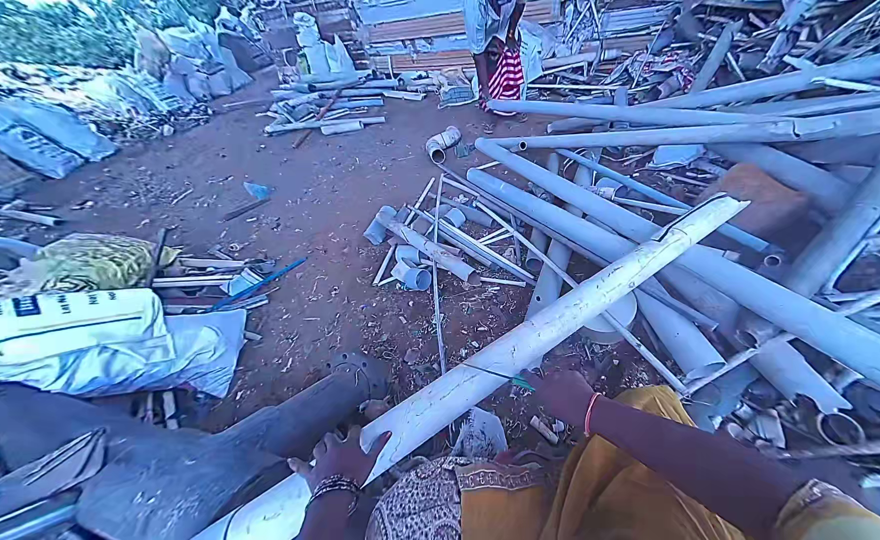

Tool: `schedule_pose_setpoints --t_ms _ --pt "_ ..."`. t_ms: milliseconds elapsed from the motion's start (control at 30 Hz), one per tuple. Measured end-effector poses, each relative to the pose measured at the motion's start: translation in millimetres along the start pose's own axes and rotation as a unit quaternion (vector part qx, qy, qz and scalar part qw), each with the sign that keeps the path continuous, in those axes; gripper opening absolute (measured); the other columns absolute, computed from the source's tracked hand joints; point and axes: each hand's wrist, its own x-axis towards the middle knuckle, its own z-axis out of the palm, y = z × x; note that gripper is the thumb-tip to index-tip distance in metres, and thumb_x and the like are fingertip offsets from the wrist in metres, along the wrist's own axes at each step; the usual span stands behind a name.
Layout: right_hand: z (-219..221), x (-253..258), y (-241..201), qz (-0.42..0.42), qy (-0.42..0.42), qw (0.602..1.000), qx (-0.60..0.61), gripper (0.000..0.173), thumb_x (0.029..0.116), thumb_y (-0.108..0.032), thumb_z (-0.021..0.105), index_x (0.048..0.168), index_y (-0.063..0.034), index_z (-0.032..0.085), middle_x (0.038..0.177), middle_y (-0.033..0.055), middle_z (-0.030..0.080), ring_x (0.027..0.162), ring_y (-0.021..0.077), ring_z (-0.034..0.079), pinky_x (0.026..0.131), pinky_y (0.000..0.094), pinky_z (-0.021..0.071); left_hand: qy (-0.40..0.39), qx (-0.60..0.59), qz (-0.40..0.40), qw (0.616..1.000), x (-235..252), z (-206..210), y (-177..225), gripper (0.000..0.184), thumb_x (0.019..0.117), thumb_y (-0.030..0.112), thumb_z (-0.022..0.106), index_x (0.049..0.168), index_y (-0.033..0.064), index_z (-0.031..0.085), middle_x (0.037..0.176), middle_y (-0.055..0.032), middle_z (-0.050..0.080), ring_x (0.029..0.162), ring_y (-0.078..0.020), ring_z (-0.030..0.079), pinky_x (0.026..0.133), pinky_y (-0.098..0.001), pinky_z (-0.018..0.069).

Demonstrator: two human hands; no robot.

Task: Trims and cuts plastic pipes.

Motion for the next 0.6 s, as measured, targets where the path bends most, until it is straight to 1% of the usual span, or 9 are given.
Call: schedule_pose_setpoints --t_ms 33,100,167,233,300,400,467,533,600 --pt "6.2 -1.3 0.1 -0.006 0.006 1.0 0.005 0.055 0.1113 -0.021 0.042 0.164 -0.0208 0.026 0.121 0.0291 0.066 0.11 0.0502 0.066 0.087 0.0656 0.0528 -0.013 0.013 0.002 1.0 1.1 -2.8 0.8 0.085 0.0904 0.077 0.054 0.153 0.0198 0.049 0.155 -0.0288 0.042 0.148 -0.0486 0.033 0.116 -0.0781 0.0094" --pt "7.0 2.7 24.8 0.072 0.035 0.996 0.038 0.055 0.1114 -0.023 0.04 0.164 -0.0209 0.025 0.122 0.028 0.067 0.111 0.049 0.067 0.088 0.0642 0.0537 -0.039 0.039 0.012 0.998 0.0 -5.4 -0.6 0.092 0.0826 0.076 0.067 0.155 0.0229 0.046 0.157 -0.0295 0.037 0.148 -0.0506 0.031 0.114 -0.0797 0.0135" --pt "-3.8 7.3 64.5 0.188 0.069 0.975 0.098 0.054 0.1119 -0.03 0.038 0.163 -0.0193 0.026 0.126 0.0266 0.066 0.116 0.0467 0.066 0.092 0.063 0.0532 -0.055 0.088 0.035 0.994 1.1 -4.9 2.5 0.109 0.0704 0.069 0.083 0.155 0.016 0.042 0.157 -0.0292 0.037 0.15 -0.0495 0.028 0.115 -0.0787 0.013" --pt "-10.3 5.5 82.1 0.233 0.082 0.959 0.139 0.054 0.1117 -0.034 0.038 0.161 -0.016 0.028 0.129 0.0257 0.066 0.119 0.0447 0.065 0.094 0.0625 0.0525 -0.059 0.118 0.069 0.989 7.5 -3.1 7.2 0.123 0.0596 0.065 0.092 0.153 0.0048 0.04 0.157 -0.0262 0.039 0.153 -0.0445 0.025 0.12 -0.0726 0.0124" --pt "-7.3 -3.8 57.4 0.172 0.047 0.976 0.127 0.052 0.1125 -0.034 0.038 0.159 -0.012 0.031 0.129 0.0267 0.065 0.119 0.0452 0.065 0.095 0.0619 0.0524 -0.083 0.12 0.092 0.985 9.8 -5.2 9.3 0.128 0.0591 0.06 0.095 0.153 -0.0035 0.034 0.158 -0.0272 0.038 0.155 -0.0418 0.024 0.125 -0.0632 0.0123" --pt "11.9 -9.4 1.5 0.023 -0.011 0.995 0.095 0.053 0.1125 -0.038 0.039 0.159 -0.0144 0.033 0.128 0.0272 0.065 0.117 0.0473 0.065 0.095 0.0645 0.0513 -0.074 0.113 0.101 0.986 1.4 -0.3 6.9 0.127 0.0636 0.063 0.091 0.155 -0.0012 0.03 0.15 -0.0266 0.048 0.142 -0.0382 0.047 0.125 -0.0572 0.0194" --pt "10.7 0.8 -1.7 0.032 -0.003 0.995 0.094 0.053 0.1126 -0.039 0.038 0.16 -0.016 0.032 0.124 0.0271 0.066 0.116 0.0474 0.066 0.094 0.0644 0.0517 -0.03 0.109 0.105 0.988 -12.3 13.7 2.5 0.114 0.0708 0.053 0.09 0.157 0.0045 0.033 0.152 -0.0281 0.046 0.141 -0.0432 0.045 0.123 -0.0584 0.0231" --pt "-8.7 18.8 32.1 0.114 0.031 0.986 0.12 0.054 0.1127 -0.039 0.036 0.162 -0.0168 0.03 0.127 0.0264 0.066 0.118 0.0459 0.065 0.096 0.0631 0.0514 0.059 0.064 0.109 0.99 -29.5 37.2 1.6 0.087 0.0827 0.028 0.084 0.155 0.0046 0.041 0.148 -0.0333 0.047 0.139 -0.0514 0.043 0.117 -0.0621 0.0315" --pt "-25.5 28.4 68.1 0.192 0.058 0.968 0.147 0.053 0.1127 -0.037 0.036 0.161 -0.0145 0.03 0.131 0.0253 0.065 0.122 0.0436 0.064 0.098 0.0619 0.0508 0.249 0.02 0.13 0.959 -42.7 77.7 -1.1 0.054 0.0873 0.004 0.075 0.139 -0.0038 0.059 0.124 -0.0381 0.062 0.12 -0.057 0.059 0.098 -0.0666 0.0471"
